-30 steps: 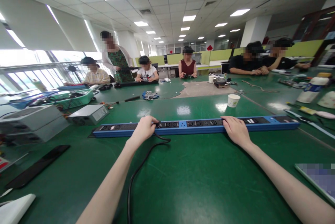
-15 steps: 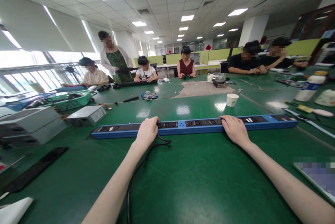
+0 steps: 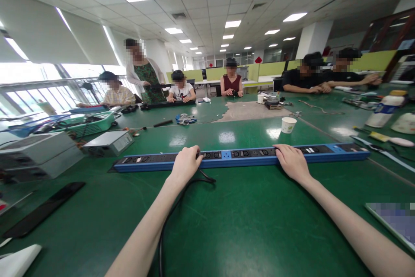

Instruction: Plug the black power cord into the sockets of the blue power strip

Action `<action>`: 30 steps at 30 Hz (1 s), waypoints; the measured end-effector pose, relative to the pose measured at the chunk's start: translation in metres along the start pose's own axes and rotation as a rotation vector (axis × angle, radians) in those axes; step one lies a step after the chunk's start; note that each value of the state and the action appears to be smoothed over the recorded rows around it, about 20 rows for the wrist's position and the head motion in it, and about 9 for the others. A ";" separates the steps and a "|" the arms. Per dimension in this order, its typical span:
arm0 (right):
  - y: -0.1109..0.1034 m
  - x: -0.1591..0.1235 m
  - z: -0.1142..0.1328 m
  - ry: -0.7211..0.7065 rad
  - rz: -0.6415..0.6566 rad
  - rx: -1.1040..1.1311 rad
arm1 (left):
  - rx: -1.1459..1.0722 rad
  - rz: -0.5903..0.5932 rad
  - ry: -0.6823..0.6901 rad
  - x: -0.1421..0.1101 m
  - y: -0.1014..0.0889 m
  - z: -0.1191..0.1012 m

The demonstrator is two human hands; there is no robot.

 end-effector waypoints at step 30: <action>-0.006 0.001 0.002 -0.005 -0.018 0.009 | -0.335 -0.088 0.124 0.004 0.007 -0.074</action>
Point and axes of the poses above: each hand's wrist, its own x-axis towards the middle knuckle, its own y-axis out of the palm, z = x × y, the point moved 1 cm from there along x, towards the middle knuckle, and after that the axes turned 10 degrees about -z, right-handed, at the moved point
